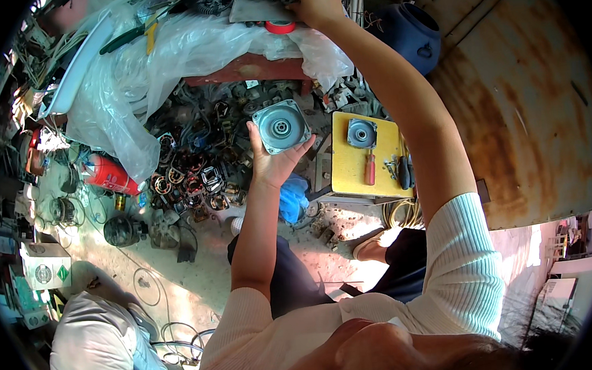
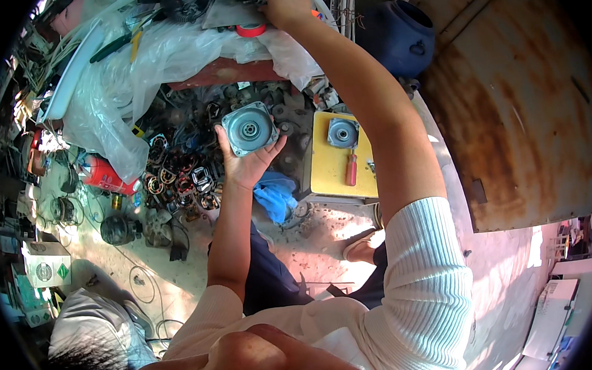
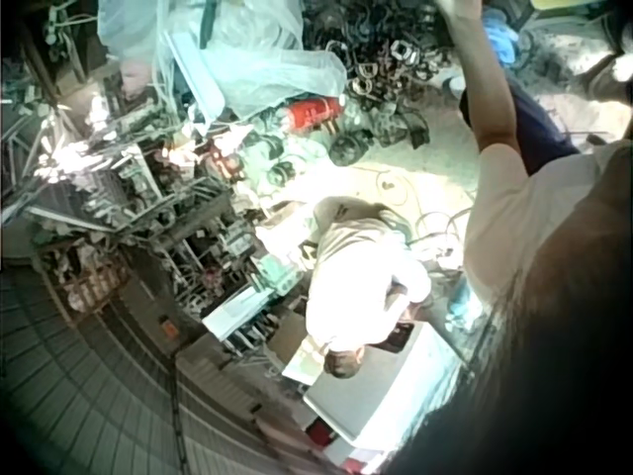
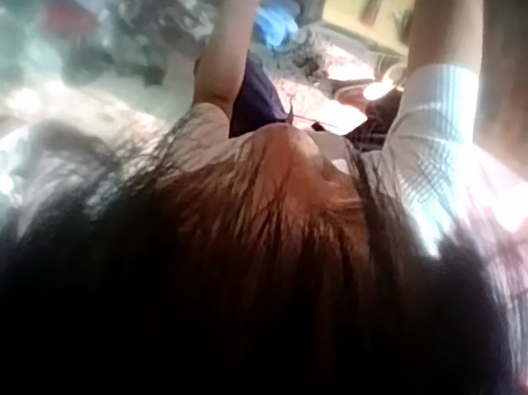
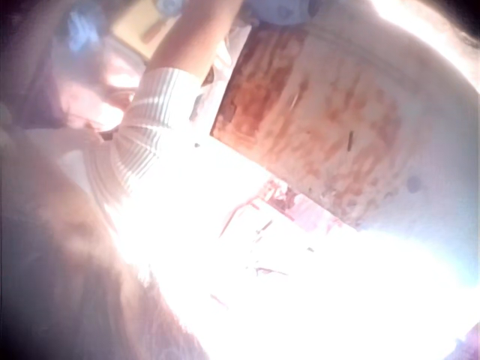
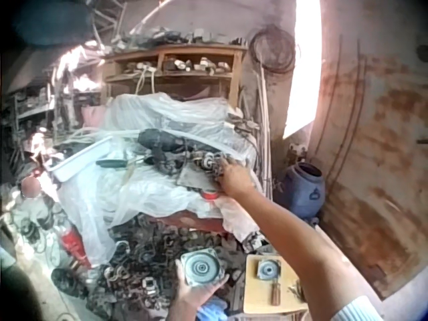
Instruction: The person disassembles and works on an appliance motor, using a screwdriver to remove internal components and handling various metal parts.
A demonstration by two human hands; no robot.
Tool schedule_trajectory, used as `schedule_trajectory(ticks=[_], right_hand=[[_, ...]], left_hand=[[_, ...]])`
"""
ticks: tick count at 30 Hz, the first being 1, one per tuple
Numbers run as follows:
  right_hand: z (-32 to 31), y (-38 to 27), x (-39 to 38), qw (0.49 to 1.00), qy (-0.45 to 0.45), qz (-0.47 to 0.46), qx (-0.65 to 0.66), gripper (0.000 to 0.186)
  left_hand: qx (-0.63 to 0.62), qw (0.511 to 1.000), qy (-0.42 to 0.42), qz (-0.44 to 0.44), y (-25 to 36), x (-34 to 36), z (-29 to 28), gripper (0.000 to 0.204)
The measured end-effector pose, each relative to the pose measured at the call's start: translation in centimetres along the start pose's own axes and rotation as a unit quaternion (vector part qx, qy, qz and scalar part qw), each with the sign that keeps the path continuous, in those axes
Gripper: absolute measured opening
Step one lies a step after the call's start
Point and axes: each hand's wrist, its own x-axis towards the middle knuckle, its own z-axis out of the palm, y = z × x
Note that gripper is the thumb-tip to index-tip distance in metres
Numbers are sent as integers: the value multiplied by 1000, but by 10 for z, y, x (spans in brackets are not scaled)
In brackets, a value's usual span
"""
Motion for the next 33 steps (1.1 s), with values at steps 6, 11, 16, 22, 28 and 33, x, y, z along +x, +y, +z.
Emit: schedule_trajectory(ticks=[6,11,16,22,28,33], right_hand=[[-4,2,-2,1000,7,-7,-6,63],[-13,3,-8,1000,14,-20,15,51],[-11,15,-5,998,24,-47,29,32],[-21,12,10,993,-111,-33,-5,24],[-34,12,27,985,-169,-34,3,25],[-26,16,20,997,-69,-4,-22,23]], left_hand=[[29,1000,2,6,-2,3,-2,90],[23,1000,2,5,1,2,-3,91],[-2,1000,-6,-3,2,3,-7,91],[-23,999,-22,-14,3,2,-8,92],[-10,999,-29,-9,6,2,-8,92],[20,999,-49,-8,5,4,-7,92]])
